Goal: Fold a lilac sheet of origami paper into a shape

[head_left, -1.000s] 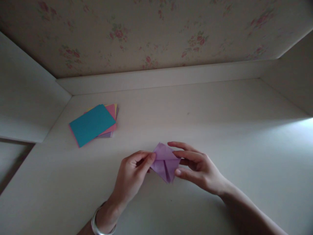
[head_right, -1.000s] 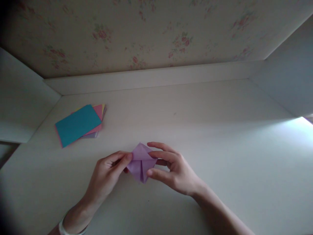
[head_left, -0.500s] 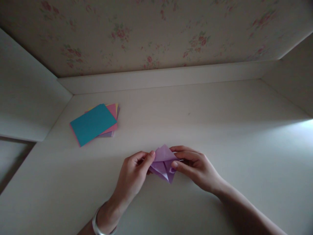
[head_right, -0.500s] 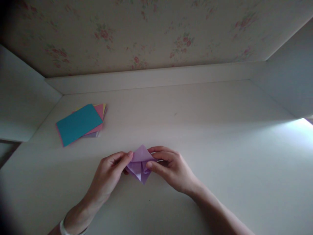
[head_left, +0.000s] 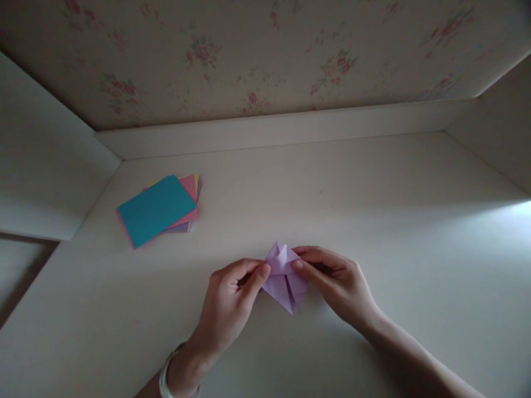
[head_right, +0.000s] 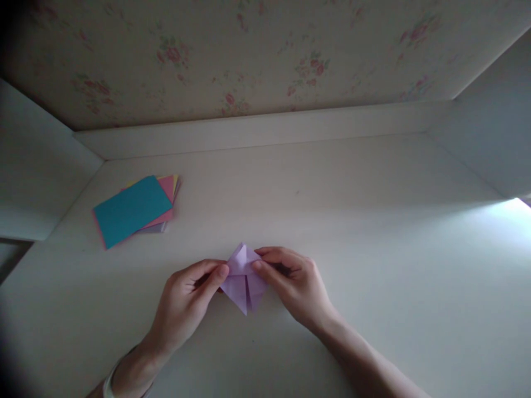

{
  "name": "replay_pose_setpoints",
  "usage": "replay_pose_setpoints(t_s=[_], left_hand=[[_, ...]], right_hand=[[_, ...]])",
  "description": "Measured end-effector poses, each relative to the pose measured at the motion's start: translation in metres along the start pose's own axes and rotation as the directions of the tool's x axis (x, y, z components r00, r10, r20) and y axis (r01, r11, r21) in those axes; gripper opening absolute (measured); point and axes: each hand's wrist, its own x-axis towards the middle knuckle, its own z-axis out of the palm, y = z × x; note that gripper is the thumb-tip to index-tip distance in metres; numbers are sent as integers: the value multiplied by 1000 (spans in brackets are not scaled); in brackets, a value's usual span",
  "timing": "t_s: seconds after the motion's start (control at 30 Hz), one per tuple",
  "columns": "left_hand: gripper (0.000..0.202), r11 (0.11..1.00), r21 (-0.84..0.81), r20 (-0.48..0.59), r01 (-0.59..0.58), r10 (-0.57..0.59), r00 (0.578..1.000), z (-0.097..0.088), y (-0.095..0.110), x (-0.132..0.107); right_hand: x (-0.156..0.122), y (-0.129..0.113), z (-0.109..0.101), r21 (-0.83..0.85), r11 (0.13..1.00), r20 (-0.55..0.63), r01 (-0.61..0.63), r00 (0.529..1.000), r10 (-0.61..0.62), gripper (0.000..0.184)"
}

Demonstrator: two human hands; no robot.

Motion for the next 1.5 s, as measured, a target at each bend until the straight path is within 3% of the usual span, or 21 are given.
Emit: replay_pose_setpoints(t_s=[0.2, 0.43, 0.53, 0.63, 0.77, 0.9, 1.0, 1.13, 1.17, 1.23, 1.3, 1.33, 1.4, 1.5], left_hand=[[18, 996, 28, 19, -85, 85, 996, 2, 1, -1], [16, 997, 66, -45, -41, 44, 998, 7, -1, -2], [12, 987, 71, -62, -141, 146, 987, 9, -4, -2], [18, 950, 99, 19, -295, 294, 956, 8, -2, -2], [35, 974, 73, 173, -213, 198, 965, -1, 6, -4], [72, 935, 139, 384, -327, 253, 888, -10, 7, -6], [54, 871, 217, 306, -441, 368, 878, -9, 0, -5], [34, 764, 312, 240, -565, 513, 824, -4, -5, -4], [31, 771, 314, 232, -554, 504, 832, -4, -4, -4], [19, 852, 290, 184, -436, 397, 899, -4, 0, -4], [14, 958, 201, 128, -207, 183, 975, -5, 5, -5], [18, 987, 134, 124, -92, 75, 989, -5, 7, -4], [23, 997, -9, 164, 71, -68, 984, -5, 11, -4], [25, 972, -167, 254, 168, -122, 959, -5, 13, -2]], right_hand=[[-2, 1, 1, 34, 999, -97, -40, 994, 43, 18], [-5, 2, 6, -38, 998, -122, -41, 992, 37, 20], [-6, 2, 9, 13, 997, -164, -74, 984, 75, 22], [-5, 1, 9, 57, 995, -153, -86, 984, 94, 24], [-1, 0, 5, 112, 984, -146, -139, 977, 155, 25], [3, 0, -1, 203, 955, -148, -217, 957, 249, 27], [3, -3, -2, 205, 932, -83, -300, 943, 322, 27], [3, -5, -1, 178, 909, 80, -377, 926, 368, 28], [2, -5, -1, 198, 907, 122, -373, 927, 354, 31], [1, -5, -3, 256, 906, 202, -337, 935, 291, 39], [0, -5, -6, 295, 918, 268, -264, 945, 186, 47], [-1, -6, -7, 288, 930, 290, -228, 946, 142, 48], [-2, -8, -8, 217, 957, 309, -192, 944, 119, 45], [-2, -12, -7, 86, 979, 296, -182, 943, 150, 32]])
